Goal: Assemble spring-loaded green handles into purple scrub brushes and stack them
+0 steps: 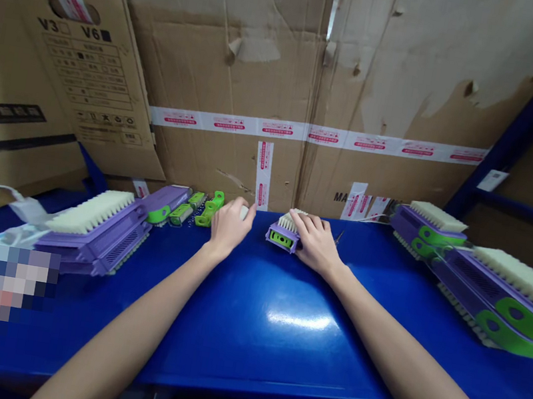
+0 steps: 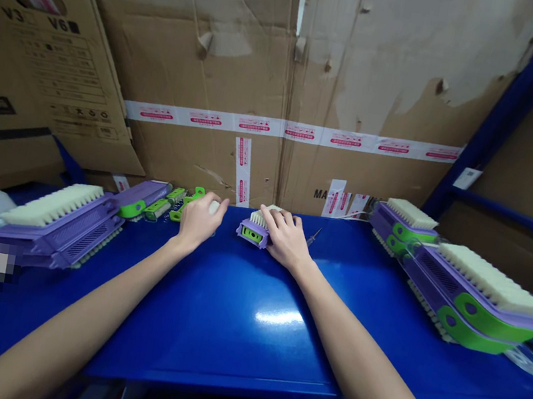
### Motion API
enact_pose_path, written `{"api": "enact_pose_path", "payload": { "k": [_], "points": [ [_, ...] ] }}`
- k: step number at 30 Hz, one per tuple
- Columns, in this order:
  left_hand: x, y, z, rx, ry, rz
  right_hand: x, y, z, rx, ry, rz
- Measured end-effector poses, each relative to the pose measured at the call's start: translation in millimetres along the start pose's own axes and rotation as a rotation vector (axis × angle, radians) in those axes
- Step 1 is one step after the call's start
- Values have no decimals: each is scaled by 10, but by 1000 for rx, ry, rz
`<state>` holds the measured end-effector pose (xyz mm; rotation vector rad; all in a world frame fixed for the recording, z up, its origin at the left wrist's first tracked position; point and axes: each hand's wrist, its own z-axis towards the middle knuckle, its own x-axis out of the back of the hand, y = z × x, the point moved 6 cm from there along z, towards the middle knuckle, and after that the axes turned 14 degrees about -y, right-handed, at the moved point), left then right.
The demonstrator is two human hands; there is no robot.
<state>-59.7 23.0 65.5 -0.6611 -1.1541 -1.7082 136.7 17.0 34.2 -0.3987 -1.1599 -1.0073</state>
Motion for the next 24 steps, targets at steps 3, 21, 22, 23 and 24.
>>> {"api": "enact_pose_path", "payload": {
  "k": [3,21,22,23,24],
  "points": [
    [-72,111,-60,71,-75,-226,-8,4,6,-64,-36,-42],
    [-577,73,-162,337,-383,-1056,33,-11,-2,4,-19,45],
    [-580,58,-156,346,-391,-1063,38,-7,-4,9,-21,51],
    [-584,47,-151,354,-400,-1071,42,-1,-6,12,-24,55],
    [-586,40,-147,358,-405,-1076,44,6,-8,13,-28,57]
  ]
}}
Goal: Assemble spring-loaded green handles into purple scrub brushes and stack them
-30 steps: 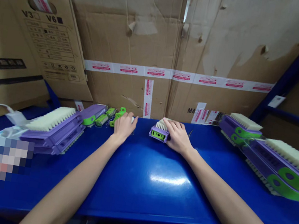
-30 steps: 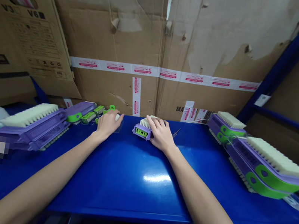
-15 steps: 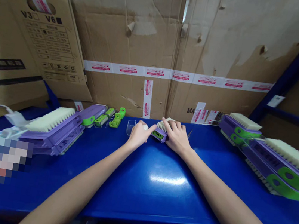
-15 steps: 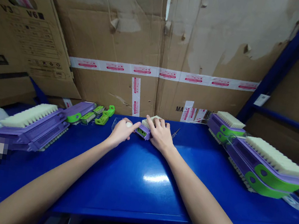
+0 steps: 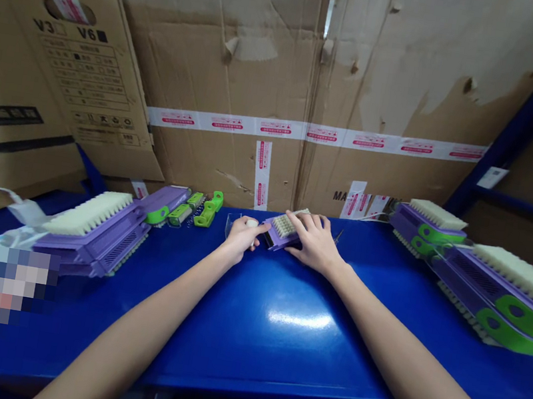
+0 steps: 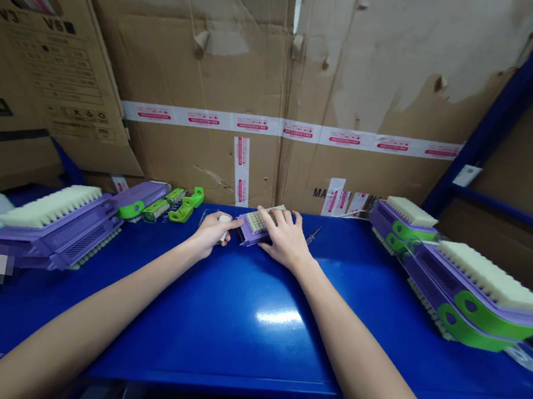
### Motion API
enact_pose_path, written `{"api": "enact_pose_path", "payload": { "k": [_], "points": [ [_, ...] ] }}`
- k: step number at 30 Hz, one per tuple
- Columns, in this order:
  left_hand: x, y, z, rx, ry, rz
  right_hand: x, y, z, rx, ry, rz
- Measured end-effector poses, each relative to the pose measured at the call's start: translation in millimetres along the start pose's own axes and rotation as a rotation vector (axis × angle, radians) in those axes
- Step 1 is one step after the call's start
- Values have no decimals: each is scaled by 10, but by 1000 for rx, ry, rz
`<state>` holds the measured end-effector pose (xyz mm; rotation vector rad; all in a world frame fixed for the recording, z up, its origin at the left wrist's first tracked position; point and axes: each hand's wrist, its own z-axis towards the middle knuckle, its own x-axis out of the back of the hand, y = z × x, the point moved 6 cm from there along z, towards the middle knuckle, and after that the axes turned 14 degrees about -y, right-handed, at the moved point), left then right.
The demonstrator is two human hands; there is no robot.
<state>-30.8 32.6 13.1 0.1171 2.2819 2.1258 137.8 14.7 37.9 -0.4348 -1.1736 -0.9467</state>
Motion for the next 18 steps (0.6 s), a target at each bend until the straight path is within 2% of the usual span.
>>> {"api": "enact_pose_path", "payload": {
  "k": [5,10,14,18],
  "points": [
    [-3,52,5,-36,-17,28,11,53,-15,-9,13,14],
    [-27,139,0,-139,-78,62,25,95,-32,-16,74,-1],
    [-43,168,-5,-196,-123,94,-28,98,-19,17,18,39],
    [-18,161,9,-201,-104,74,-45,109,-4,34,-21,93]
  ]
}}
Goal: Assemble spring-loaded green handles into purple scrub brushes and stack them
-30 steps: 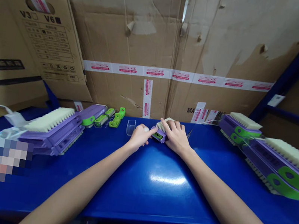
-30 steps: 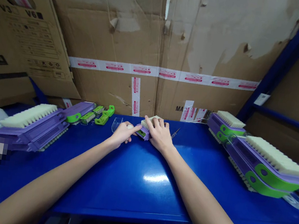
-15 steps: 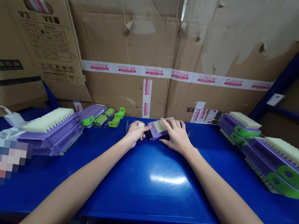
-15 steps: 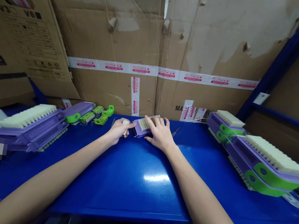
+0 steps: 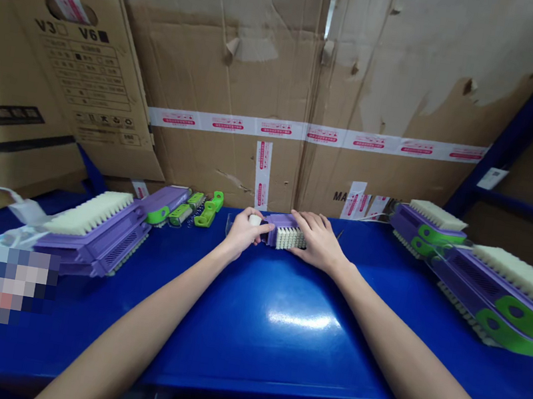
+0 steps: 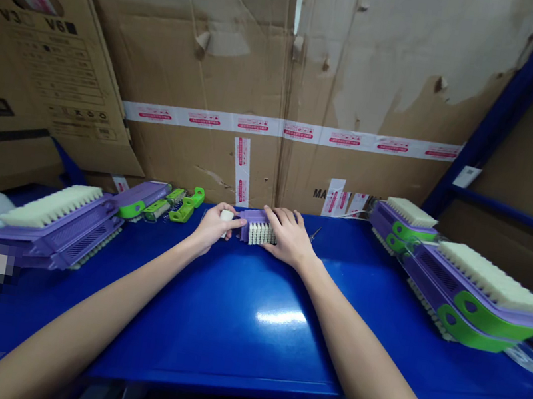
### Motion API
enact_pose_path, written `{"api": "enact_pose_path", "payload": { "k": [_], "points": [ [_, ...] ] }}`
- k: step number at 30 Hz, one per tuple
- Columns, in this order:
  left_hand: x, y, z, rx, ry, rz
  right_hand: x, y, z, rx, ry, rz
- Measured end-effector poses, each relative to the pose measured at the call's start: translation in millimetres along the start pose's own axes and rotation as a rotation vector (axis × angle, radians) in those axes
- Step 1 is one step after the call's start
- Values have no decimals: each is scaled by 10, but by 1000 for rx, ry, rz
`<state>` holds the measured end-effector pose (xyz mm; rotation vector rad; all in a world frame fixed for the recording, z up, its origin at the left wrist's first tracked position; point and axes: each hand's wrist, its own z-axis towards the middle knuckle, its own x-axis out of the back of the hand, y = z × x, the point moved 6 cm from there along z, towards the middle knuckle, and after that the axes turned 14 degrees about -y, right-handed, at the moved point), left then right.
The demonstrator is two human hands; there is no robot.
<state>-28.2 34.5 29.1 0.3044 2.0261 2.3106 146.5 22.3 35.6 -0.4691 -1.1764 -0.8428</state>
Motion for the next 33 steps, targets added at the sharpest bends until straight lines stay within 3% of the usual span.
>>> {"api": "enact_pose_path", "payload": {
  "k": [8,11,14,18,23,27,33],
  "points": [
    [152,-93,117,18,116,-235,24,-8,-6,1,-16,-14],
    [191,-152,149,80,147,-197,21,-12,-9,-14,-15,-35],
    [215,-155,156,43,165,-61,19,-16,-9,-22,-12,-49],
    [196,-132,148,-67,134,64,18,-32,-5,-25,-10,-62],
    [155,-142,148,-115,65,-15,12,-65,5,-67,10,-94],
    [118,-151,147,-110,5,-62,2,-86,11,-80,17,-104],
    [155,-180,141,-87,26,-72,3,-88,11,-78,32,-87]
  ]
}}
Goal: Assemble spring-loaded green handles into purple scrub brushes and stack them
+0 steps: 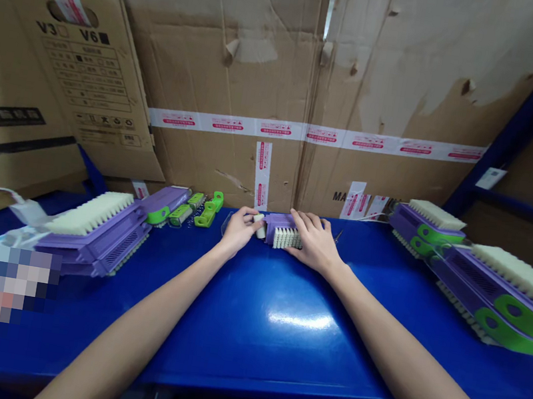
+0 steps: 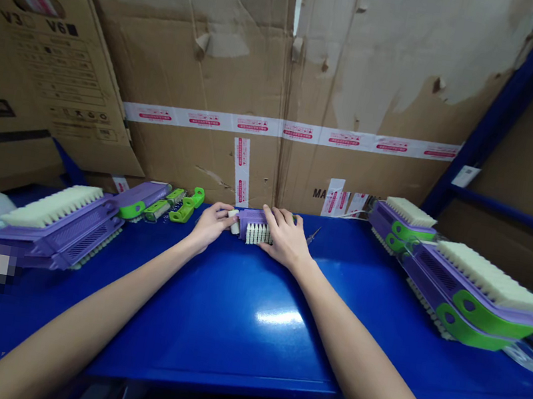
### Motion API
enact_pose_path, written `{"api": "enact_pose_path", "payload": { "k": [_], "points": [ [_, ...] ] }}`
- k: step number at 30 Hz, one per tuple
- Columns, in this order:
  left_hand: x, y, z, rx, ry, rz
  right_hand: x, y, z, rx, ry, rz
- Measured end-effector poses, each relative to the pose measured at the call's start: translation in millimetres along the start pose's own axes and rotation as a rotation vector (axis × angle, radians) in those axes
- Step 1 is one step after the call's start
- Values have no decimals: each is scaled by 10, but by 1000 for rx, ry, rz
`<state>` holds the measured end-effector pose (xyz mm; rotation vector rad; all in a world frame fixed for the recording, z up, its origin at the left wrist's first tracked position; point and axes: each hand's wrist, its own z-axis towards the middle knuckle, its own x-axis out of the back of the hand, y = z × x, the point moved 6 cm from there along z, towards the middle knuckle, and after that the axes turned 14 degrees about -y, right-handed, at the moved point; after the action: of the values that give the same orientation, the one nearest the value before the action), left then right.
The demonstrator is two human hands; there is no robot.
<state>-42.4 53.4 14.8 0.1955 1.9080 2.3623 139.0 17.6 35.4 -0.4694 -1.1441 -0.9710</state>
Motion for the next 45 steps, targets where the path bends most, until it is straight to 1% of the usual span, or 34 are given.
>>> {"api": "enact_pose_path", "payload": {
  "k": [6,10,17,22,33,39,45],
  "points": [
    [37,-69,35,-23,-3,-20,0,-2,1,-14,-4,-10],
    [46,-92,57,-58,-15,5,6,-7,2,-22,-17,-27],
    [39,5,71,-164,-10,208,14,-10,0,-28,-24,-41],
    [18,27,53,-197,-24,255,10,-4,3,-32,-13,-29],
    [11,100,28,-163,-65,383,3,-13,10,-45,-19,-20],
    [14,112,28,-185,-77,394,10,-9,13,-58,-24,-28],
    [24,136,23,-216,-43,404,-1,-2,17,-57,-31,-38]
  ]
}}
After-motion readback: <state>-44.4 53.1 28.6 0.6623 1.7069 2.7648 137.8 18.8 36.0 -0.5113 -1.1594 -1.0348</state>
